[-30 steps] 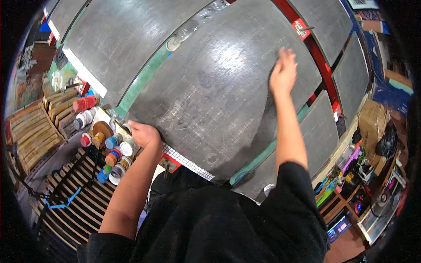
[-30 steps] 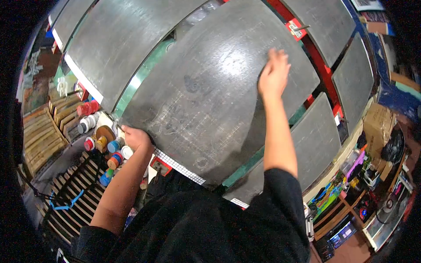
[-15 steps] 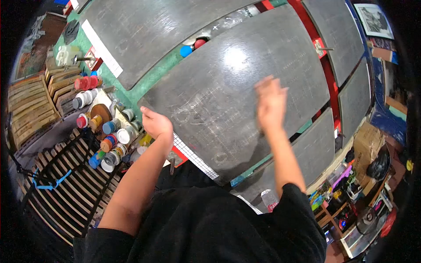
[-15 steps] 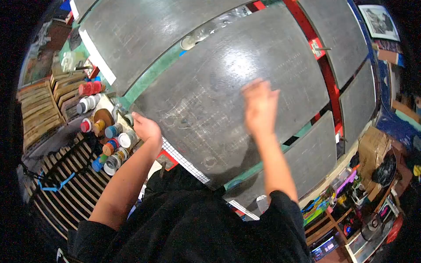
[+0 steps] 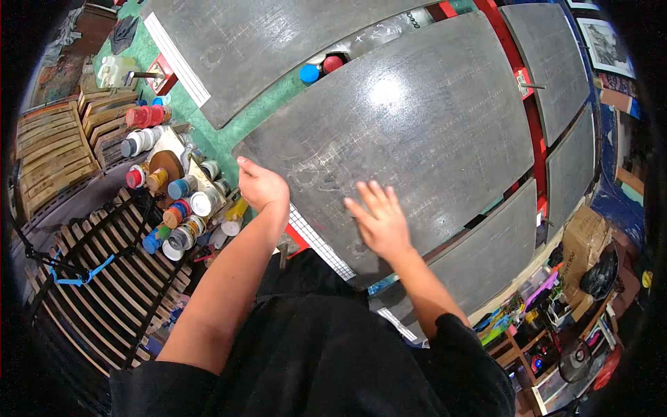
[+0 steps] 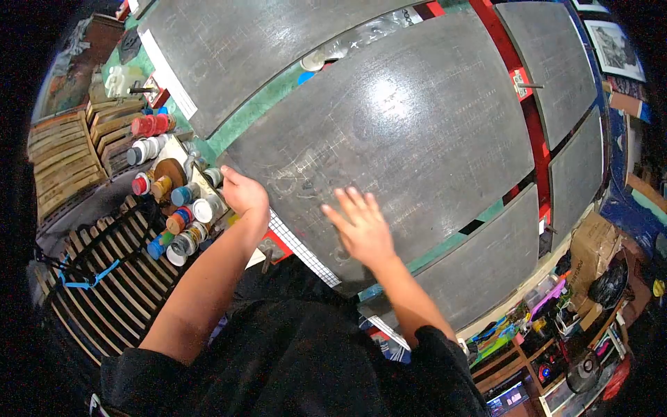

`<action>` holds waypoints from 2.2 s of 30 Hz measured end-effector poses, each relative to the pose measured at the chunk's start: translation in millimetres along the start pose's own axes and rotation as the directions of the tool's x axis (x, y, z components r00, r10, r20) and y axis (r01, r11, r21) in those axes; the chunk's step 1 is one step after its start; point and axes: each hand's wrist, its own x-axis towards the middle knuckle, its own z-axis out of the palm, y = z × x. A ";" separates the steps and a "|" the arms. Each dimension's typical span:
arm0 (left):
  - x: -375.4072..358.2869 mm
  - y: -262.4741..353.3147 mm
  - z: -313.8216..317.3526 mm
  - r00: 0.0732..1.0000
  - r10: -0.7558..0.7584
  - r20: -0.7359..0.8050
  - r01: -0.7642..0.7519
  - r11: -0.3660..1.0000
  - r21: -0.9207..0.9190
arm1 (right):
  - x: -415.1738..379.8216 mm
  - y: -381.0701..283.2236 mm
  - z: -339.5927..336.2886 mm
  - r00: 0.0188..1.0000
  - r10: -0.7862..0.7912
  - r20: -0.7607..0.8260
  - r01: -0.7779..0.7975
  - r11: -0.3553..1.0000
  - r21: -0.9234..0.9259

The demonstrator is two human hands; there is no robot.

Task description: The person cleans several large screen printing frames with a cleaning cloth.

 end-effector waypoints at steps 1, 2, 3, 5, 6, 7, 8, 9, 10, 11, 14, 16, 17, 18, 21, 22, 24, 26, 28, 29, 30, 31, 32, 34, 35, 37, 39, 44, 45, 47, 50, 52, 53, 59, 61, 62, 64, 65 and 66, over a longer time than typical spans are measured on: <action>0.2 -1.5 2.0 1.000 -0.003 0.001 0.003 1.000 -0.004 | -4.9 19.3 -17.6 0.997 0.036 0.062 -0.025 0.983 -0.182; 0.9 -3.3 4.0 1.000 0.009 -0.014 -0.010 1.000 -0.018 | -8.6 40.9 -37.1 0.990 0.082 0.115 -0.036 0.933 -0.358; 1.7 -4.9 4.8 0.999 0.021 -0.030 -0.022 0.999 -0.030 | 6.7 70.3 -61.8 0.992 0.112 -0.057 -0.125 0.923 -0.364; 2.8 -6.3 2.3 1.000 0.010 -0.003 -0.010 1.000 -0.014 | 39.9 155.3 -94.6 0.858 0.194 -0.476 -0.372 0.873 -0.316; 3.7 -5.4 1.9 1.000 0.005 0.024 -0.005 1.000 -0.002 | 61.6 205.1 -113.7 0.741 0.316 -0.593 -0.515 0.834 -0.200; 4.5 -5.6 3.4 1.000 0.009 0.022 -0.008 1.000 -0.013 | 86.1 252.5 -128.1 0.669 0.329 -0.667 -0.616 0.747 -0.250; 5.0 -8.2 5.2 1.000 0.002 0.008 -0.002 1.000 -0.008 | 121.5 264.1 -132.5 0.607 0.391 -0.692 -0.690 0.691 -0.215; 5.3 -9.5 6.6 1.000 -0.004 -0.004 0.004 1.000 0.000 | 153.6 264.7 -138.9 0.538 0.451 -0.712 -0.759 0.627 -0.176; 4.6 -7.7 5.8 1.000 0.001 -0.005 -0.001 1.000 0.001 | 181.0 251.3 -132.2 0.540 0.414 -0.733 -0.738 0.652 -0.175; 3.6 -4.2 3.4 1.000 -0.004 0.005 0.004 1.000 -0.012 | 204.2 237.1 -118.2 0.613 0.328 -0.719 -0.608 0.777 -0.164; 3.3 -8.8 2.4 1.000 0.003 0.020 -0.003 1.000 -0.012 | 218.4 130.7 -26.9 0.792 -0.004 -0.610 -0.184 0.952 -0.245; 4.6 -5.1 3.4 1.000 0.019 0.017 -0.018 1.000 -0.014 | 170.9 49.5 4.2 0.930 -0.153 -0.333 0.119 0.986 -0.121; 3.1 -4.6 2.1 1.000 0.009 0.017 -0.009 1.000 -0.020 | 151.0 22.6 -3.3 0.974 -0.119 -0.193 0.111 0.992 -0.051; 1.8 -4.0 1.0 1.000 0.000 0.019 0.000 1.000 -0.023 | 148.8 30.9 -10.2 0.973 -0.116 -0.198 0.108 0.993 -0.053; 3.9 -6.1 5.4 1.000 0.021 -0.020 -0.021 1.000 -0.020 | 149.3 92.5 -56.6 0.972 -0.086 -0.217 0.035 0.973 -0.227; 3.4 -6.6 3.7 1.000 0.024 -0.016 -0.024 1.000 0.004 | 165.1 124.1 -75.4 0.944 -0.014 -0.330 -0.091 0.950 -0.299; 3.5 -2.9 1.8 1.000 -0.001 -0.007 0.001 1.000 0.007 | 197.6 188.7 -97.4 0.801 0.081 -0.593 -0.311 0.903 -0.295; 7.0 -11.7 7.2 0.999 0.034 -0.019 -0.035 0.999 -0.001 | 231.4 194.5 -83.2 0.721 0.159 -0.675 -0.439 0.858 -0.267; 2.4 -8.7 4.2 0.999 0.029 -0.035 -0.030 1.000 -0.009 | 237.3 137.1 -69.8 0.694 0.298 -0.655 -0.490 0.863 -0.126; 5.0 -11.1 6.0 1.000 0.029 -0.010 -0.029 0.998 -0.056 | 233.7 116.0 -35.2 0.751 0.126 -0.649 -0.268 0.955 -0.125; 6.0 -13.6 5.4 0.999 0.027 0.018 -0.025 0.994 -0.105 | 230.0 83.8 3.7 0.746 -0.017 -0.666 -0.177 0.959 -0.223; 5.2 -9.9 -2.2 0.991 -0.015 0.132 0.038 0.984 -0.175 | 217.9 46.2 23.8 0.855 -0.020 -0.518 -0.038 0.994 -0.101; 5.4 -18.5 -0.2 0.991 -0.015 0.133 0.038 0.984 -0.173 | 197.5 5.1 43.3 0.881 -0.112 -0.459 0.058 0.990 -0.129; 13.7 -34.0 12.3 0.979 -0.007 0.204 0.131 0.787 -0.603 | 154.6 -49.8 42.8 0.970 -0.120 -0.209 0.119 0.993 -0.017; 9.7 -27.7 0.6 0.944 -0.079 0.320 0.274 0.728 -0.628 | 127.6 -59.2 41.4 0.980 -0.150 -0.128 0.152 0.988 0.002; 29.6 -44.4 -7.2 0.799 -0.062 0.598 0.522 0.563 -0.640 | 60.7 -60.7 38.8 0.979 -0.201 0.018 0.200 0.979 0.033; 32.5 -39.9 -24.0 0.630 0.110 0.769 0.630 0.506 -0.589 | -15.9 -58.6 32.9 0.976 -0.177 0.129 0.173 0.984 0.040; 64.7 -26.3 -39.8 0.406 0.349 0.845 0.709 0.464 -0.532 | -27.1 -65.7 45.8 0.978 -0.174 0.118 0.179 0.983 -0.031; 66.3 -25.5 -39.5 0.375 0.305 0.875 0.734 0.478 -0.482 | 13.9 -71.4 49.0 0.970 -0.198 0.139 0.206 0.978 -0.039; 69.3 -30.6 -32.8 0.329 0.267 0.906 0.775 0.472 -0.421 | 95.7 -82.7 64.6 0.962 -0.274 0.015 0.274 0.961 -0.032; 71.3 -35.0 -27.7 0.365 0.303 0.880 0.759 0.451 -0.470 | 163.9 -97.6 84.1 0.948 -0.293 -0.126 0.292 0.956 -0.024; 73.7 -31.2 -28.9 0.384 0.300 0.873 0.744 0.459 -0.485 | 152.9 -101.9 78.8 0.964 -0.232 -0.132 0.230 0.973 -0.031; 75.4 -27.3 -31.2 0.382 0.249 0.890 0.742 0.491 -0.456 | 115.5 -96.2 74.8 0.970 -0.220 -0.104 0.220 0.975 -0.016; 64.7 1.2 19.9 0.781 -0.286 0.555 0.597 0.604 -0.528 | -80.5 -46.2 36.2 0.999 0.018 0.047 -0.009 0.984 -0.179; 60.9 8.6 11.4 0.815 -0.328 0.478 0.539 0.732 -0.417 | -53.1 -46.5 38.1 0.999 0.046 -0.010 -0.047 0.978 -0.205; 61.5 15.3 8.3 0.856 -0.340 0.389 0.467 0.833 -0.298 | -8.5 -46.5 39.6 0.999 0.011 -0.044 -0.019 0.984 -0.178; 58.2 20.2 7.3 0.874 -0.357 0.331 0.451 0.850 -0.274 | 86.6 -50.1 39.1 0.991 -0.050 -0.122 0.029 0.985 -0.168; 56.7 23.2 7.5 0.893 -0.361 0.269 0.429 0.863 -0.267 | 131.6 -48.1 41.5 0.977 -0.090 -0.193 0.061 0.987 -0.151; 55.5 25.8 6.5 0.895 -0.354 0.271 0.423 0.867 -0.263 | 176.3 -37.4 48.3 0.962 -0.123 -0.243 0.079 0.980 -0.183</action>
